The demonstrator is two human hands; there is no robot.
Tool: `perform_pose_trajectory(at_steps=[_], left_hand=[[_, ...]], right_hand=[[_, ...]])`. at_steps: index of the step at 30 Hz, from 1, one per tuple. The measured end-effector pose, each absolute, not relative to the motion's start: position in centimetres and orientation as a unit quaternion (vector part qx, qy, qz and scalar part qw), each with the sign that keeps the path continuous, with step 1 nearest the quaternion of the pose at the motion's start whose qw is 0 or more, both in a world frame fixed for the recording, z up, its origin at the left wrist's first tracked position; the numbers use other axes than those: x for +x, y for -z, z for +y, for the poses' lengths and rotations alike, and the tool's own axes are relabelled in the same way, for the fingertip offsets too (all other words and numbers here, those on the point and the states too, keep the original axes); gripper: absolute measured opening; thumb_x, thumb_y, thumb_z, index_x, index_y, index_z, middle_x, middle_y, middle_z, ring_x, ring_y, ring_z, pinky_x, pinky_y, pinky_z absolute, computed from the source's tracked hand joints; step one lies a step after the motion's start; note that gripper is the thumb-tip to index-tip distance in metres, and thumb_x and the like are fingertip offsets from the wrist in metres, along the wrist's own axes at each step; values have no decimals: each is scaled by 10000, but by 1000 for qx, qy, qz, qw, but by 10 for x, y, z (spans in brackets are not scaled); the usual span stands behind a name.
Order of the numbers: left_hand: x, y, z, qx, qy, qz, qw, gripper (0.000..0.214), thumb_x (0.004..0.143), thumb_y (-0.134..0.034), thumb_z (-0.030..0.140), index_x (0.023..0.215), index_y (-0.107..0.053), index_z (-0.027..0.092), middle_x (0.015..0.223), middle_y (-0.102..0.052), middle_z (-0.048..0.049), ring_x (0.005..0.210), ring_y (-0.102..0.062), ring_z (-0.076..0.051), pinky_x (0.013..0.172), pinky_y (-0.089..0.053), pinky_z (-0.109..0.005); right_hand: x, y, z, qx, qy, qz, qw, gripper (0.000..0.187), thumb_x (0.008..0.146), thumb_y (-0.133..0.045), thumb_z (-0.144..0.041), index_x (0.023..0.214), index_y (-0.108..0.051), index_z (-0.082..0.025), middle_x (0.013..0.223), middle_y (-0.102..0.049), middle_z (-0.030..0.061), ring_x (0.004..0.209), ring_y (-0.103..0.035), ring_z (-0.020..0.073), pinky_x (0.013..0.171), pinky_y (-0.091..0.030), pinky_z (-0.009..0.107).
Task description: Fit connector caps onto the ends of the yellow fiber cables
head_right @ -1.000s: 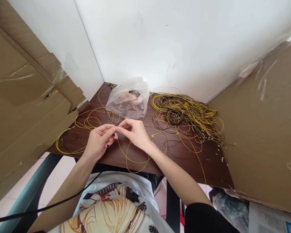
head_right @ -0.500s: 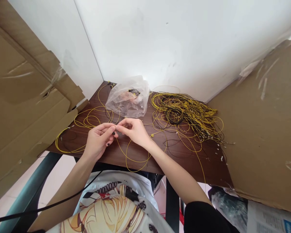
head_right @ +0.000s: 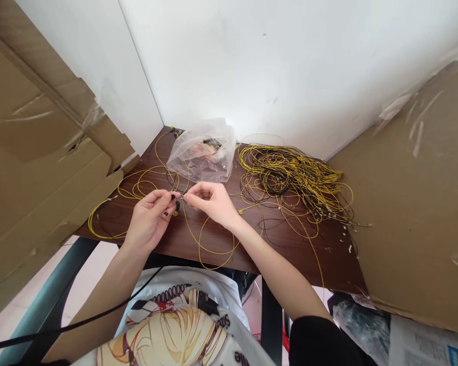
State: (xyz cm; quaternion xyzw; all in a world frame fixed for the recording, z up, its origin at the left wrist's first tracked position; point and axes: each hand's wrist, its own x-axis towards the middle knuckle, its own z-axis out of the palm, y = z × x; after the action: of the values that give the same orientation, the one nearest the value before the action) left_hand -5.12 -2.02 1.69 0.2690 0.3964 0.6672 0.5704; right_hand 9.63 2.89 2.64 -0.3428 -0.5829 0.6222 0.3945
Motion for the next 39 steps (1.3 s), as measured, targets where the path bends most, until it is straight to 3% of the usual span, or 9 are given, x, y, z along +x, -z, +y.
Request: perform_pose_trajectory(at_steps=[8, 15, 18, 22, 27, 39], left_hand=[[-51, -18, -23, 273, -644, 410, 586, 186, 626, -811, 175, 778, -717, 124, 854, -726, -69, 699, -645, -87, 679, -531, -174], [-50, -18, -23, 293, -633, 428, 575, 317, 586, -821, 140, 879, -700, 155, 855, -690, -15, 728, -663, -118, 725, -551, -241], [-50, -16, -22, 308, -636, 436, 557, 253, 623, -805, 167, 854, -702, 154, 838, -686, -16, 767, -649, -110, 769, -527, -230], [-50, -13, -22, 322, -648, 460, 515, 151, 662, -786, 192, 780, -701, 151, 801, -685, -16, 760, -605, -74, 699, -471, -149], [-48, -14, -21, 304, -657, 441, 530, 174, 645, -797, 187, 783, -694, 158, 809, -679, -12, 688, -576, -61, 578, -444, -134], [-45, -16, -21, 288, -664, 428, 541, 224, 619, -809, 176, 795, -675, 144, 844, -675, -14, 740, -658, -107, 777, -533, -244]], right_hand=[[97, -25, 29, -343, -618, -587, 394, 170, 698, -706, -291, 694, -629, -139, 624, -613, -9, 541, -513, 68, 533, -422, 210], [97, -26, 30, -355, -619, -580, 392, 142, 674, -703, -257, 666, -623, -141, 621, -622, -7, 547, -520, 70, 535, -413, 209], [97, -25, 31, -354, -617, -584, 390, 140, 676, -700, -263, 672, -627, -144, 622, -624, -4, 553, -520, 74, 537, -413, 212], [97, -23, 30, -354, -615, -589, 387, 147, 677, -700, -269, 667, -621, -146, 606, -603, -11, 547, -505, 74, 534, -405, 213], [97, -21, 30, -355, -608, -599, 381, 138, 669, -699, -258, 675, -618, -146, 625, -606, -13, 552, -504, 72, 546, -401, 217], [99, -25, 29, -377, -552, -632, 393, 138, 694, -642, -264, 646, -582, -149, 603, -583, -13, 532, -490, 74, 537, -394, 216]])
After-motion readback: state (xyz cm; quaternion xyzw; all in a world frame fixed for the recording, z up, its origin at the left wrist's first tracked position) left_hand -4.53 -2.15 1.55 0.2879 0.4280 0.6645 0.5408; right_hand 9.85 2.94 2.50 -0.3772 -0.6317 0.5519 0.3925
